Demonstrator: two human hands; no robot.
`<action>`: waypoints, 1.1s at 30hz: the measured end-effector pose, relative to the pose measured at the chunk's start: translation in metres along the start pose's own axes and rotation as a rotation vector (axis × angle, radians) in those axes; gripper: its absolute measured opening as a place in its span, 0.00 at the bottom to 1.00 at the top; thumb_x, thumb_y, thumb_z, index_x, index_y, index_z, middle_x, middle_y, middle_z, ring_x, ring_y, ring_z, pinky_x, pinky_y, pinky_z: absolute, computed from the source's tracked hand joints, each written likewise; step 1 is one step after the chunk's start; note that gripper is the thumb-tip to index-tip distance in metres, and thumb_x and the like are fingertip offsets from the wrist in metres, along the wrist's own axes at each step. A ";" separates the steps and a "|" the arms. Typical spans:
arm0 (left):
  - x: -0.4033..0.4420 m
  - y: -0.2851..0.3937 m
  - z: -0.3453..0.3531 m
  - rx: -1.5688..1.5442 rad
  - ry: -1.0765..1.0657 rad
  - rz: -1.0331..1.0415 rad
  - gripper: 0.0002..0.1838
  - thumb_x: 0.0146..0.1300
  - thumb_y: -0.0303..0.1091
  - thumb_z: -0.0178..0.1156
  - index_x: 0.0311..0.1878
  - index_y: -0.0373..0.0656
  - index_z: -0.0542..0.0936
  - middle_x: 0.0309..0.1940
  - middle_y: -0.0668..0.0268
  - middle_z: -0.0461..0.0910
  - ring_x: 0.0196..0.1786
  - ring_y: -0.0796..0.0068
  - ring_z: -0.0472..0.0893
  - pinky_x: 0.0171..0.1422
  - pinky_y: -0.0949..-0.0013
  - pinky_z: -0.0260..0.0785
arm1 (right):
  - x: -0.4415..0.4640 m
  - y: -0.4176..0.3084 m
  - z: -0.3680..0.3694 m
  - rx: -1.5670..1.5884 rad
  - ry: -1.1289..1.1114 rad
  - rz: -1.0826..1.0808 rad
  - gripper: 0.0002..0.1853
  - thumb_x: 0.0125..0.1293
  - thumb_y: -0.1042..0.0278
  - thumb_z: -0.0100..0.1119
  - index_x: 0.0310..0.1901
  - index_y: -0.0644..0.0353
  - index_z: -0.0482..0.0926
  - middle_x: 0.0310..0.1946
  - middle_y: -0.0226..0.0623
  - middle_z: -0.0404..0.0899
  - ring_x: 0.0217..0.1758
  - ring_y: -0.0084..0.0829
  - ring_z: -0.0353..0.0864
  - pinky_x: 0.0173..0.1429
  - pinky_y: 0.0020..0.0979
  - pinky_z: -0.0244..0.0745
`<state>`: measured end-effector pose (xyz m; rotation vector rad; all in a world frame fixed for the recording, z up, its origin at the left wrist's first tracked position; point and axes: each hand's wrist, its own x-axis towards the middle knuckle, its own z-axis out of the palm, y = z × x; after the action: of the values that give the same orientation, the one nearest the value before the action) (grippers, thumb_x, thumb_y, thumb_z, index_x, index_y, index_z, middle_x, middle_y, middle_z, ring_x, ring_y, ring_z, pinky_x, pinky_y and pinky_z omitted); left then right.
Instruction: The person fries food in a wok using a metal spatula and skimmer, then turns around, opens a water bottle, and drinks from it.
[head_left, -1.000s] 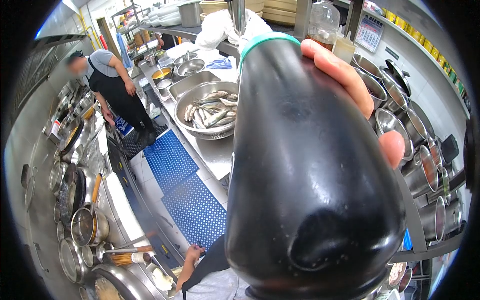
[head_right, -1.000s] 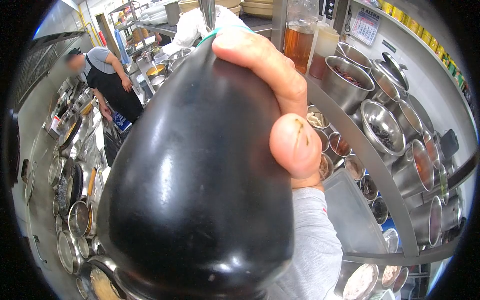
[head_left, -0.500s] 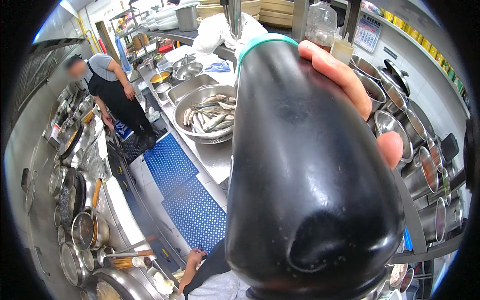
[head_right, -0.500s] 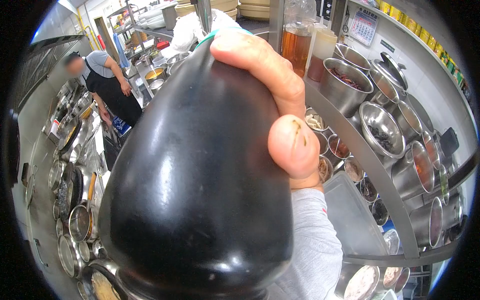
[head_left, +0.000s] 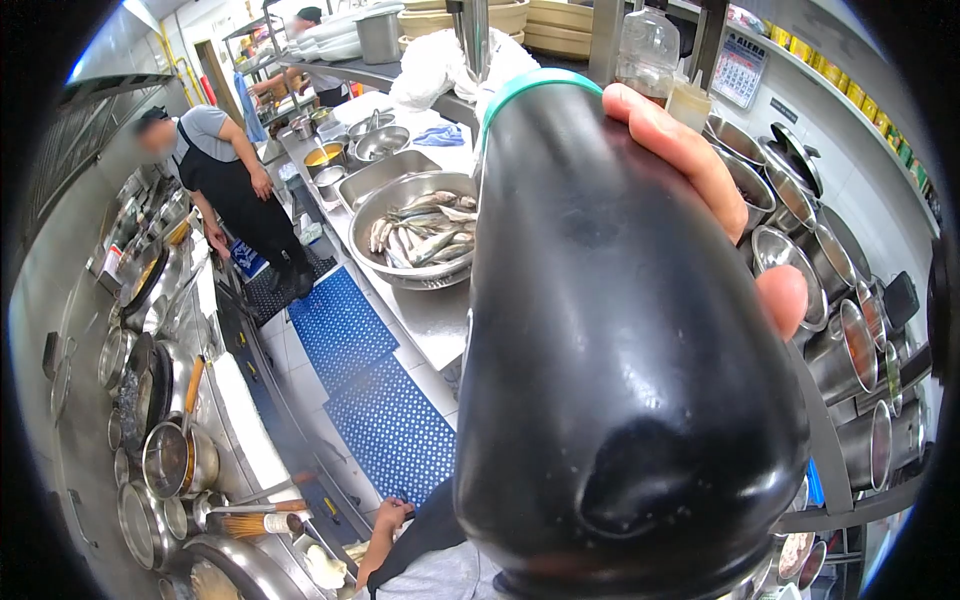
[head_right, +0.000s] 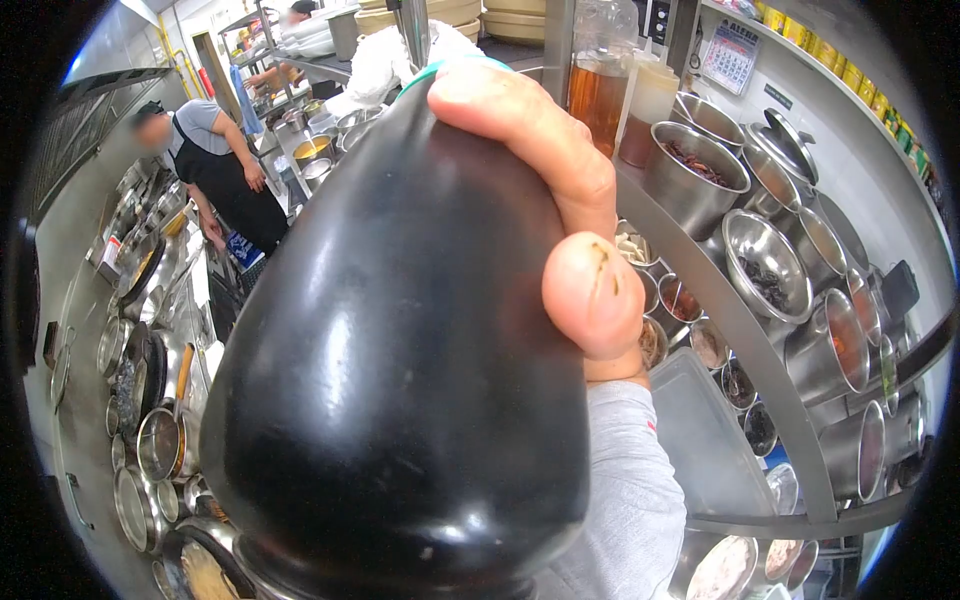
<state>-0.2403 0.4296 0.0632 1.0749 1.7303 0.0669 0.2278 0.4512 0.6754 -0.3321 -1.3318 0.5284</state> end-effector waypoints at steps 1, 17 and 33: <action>-0.002 0.003 0.000 -0.003 -0.006 -0.001 0.18 0.50 0.38 0.75 0.32 0.45 0.73 0.20 0.68 0.74 0.19 0.74 0.73 0.19 0.67 0.64 | 0.001 0.000 -0.001 0.001 -0.002 -0.002 0.42 0.59 0.31 0.56 0.61 0.64 0.74 0.62 0.48 0.71 0.63 0.40 0.74 0.69 0.41 0.70; -0.008 0.001 -0.001 0.021 0.011 0.003 0.18 0.49 0.37 0.76 0.29 0.45 0.72 0.20 0.67 0.74 0.18 0.72 0.72 0.19 0.65 0.64 | 0.000 0.001 0.004 0.018 0.012 -0.017 0.42 0.60 0.32 0.56 0.62 0.64 0.73 0.62 0.48 0.71 0.62 0.40 0.75 0.68 0.42 0.72; -0.008 0.002 0.003 0.062 0.032 -0.004 0.18 0.50 0.39 0.76 0.30 0.45 0.73 0.17 0.69 0.72 0.16 0.74 0.71 0.18 0.67 0.63 | -0.010 -0.003 0.020 0.045 0.049 -0.045 0.42 0.60 0.32 0.56 0.62 0.64 0.73 0.62 0.49 0.71 0.62 0.41 0.75 0.68 0.42 0.73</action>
<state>-0.2363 0.4240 0.0685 1.1215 1.7732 0.0279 0.2070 0.4422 0.6730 -0.2759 -1.2757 0.5086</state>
